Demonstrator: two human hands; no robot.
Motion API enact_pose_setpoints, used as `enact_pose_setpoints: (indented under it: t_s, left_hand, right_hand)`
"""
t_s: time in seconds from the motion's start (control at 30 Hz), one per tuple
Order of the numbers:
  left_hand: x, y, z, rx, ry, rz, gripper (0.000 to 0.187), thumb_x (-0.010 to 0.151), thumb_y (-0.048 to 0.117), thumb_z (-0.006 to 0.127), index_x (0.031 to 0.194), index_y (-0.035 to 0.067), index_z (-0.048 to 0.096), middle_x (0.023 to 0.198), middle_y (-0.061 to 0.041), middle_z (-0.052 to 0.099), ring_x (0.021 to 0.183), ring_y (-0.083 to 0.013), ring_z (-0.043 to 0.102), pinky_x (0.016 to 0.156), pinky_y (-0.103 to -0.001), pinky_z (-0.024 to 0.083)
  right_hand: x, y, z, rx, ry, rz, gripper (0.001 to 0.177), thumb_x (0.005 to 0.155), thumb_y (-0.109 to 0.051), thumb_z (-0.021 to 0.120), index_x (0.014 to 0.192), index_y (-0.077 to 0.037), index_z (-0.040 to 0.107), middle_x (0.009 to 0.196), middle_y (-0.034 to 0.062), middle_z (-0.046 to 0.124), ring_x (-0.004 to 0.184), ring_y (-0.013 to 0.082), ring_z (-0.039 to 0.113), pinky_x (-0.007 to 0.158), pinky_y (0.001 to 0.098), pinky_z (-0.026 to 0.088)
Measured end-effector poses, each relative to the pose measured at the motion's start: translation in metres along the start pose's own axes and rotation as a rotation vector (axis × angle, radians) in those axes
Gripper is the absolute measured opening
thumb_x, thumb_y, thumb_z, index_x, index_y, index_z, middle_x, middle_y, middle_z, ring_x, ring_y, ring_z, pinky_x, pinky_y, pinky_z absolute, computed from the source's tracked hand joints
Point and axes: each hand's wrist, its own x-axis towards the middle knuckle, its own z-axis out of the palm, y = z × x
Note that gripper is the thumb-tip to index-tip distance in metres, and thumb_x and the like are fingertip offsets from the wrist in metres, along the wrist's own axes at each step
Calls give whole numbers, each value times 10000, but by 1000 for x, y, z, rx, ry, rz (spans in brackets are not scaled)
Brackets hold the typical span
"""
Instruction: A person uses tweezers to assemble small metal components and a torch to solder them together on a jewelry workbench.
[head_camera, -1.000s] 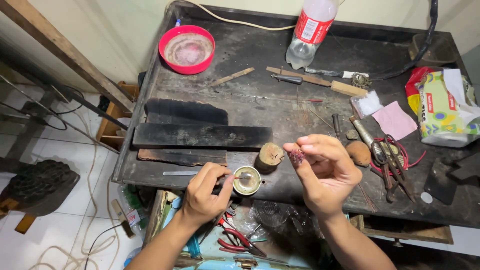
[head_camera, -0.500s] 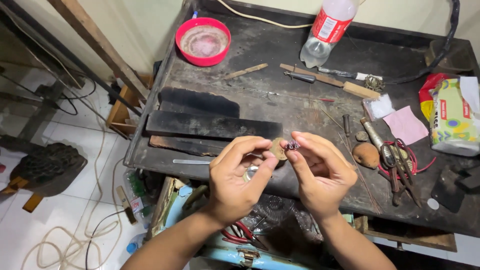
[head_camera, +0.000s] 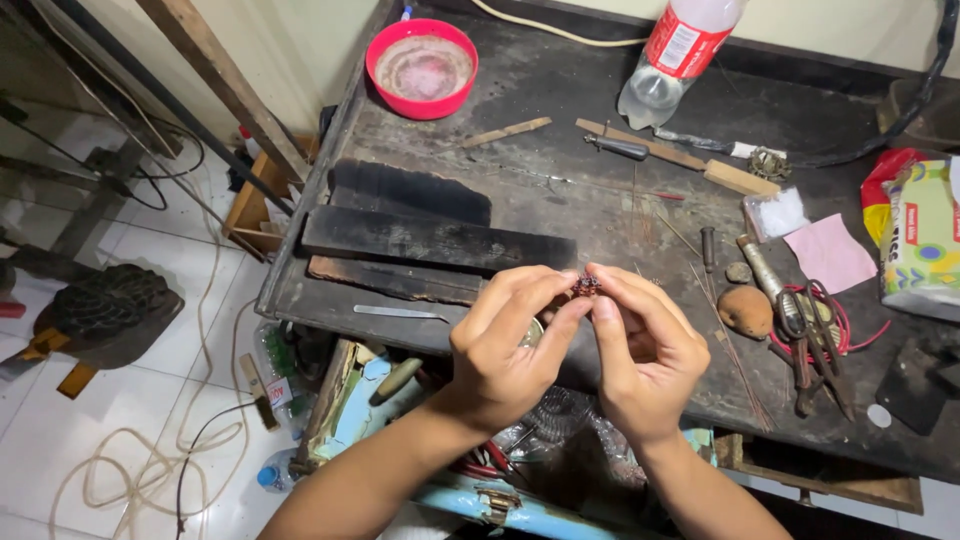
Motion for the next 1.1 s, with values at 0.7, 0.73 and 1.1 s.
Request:
enact_pose_setpoints:
  t_s: [0.7,0.73,1.1]
  left_hand:
    - [-5,-114,-65,471,-238,-169,110,862,9,711,972,1,704,892,-129,629,776,-299,576,729,-397,497]
    - [-11,-118,-63,474,-235,-177,110,862,9,711,972,1,704,892,-129,629,776,-299,576,729,-397,497]
    - [-18,-130,-61,489,-260,-216,127,846,-23,714,971,-30,693,891,-130,576,783,-306,560,740,-405,498]
  right_hand:
    - [-94,65,-103,-22,-274,785,121,858,17,729,792,107,776,615,146,729,437,202,702,407,266,552]
    - [-99,64,-104,-24,-282,790,121,858,17,729,792,107,776,615,146,729,437,202,702,407,266,552]
    - [-97,53,-76,-89,-608,670,94,771,-33,777,810,20,843,716,67,873,451,121,766,435,201,575]
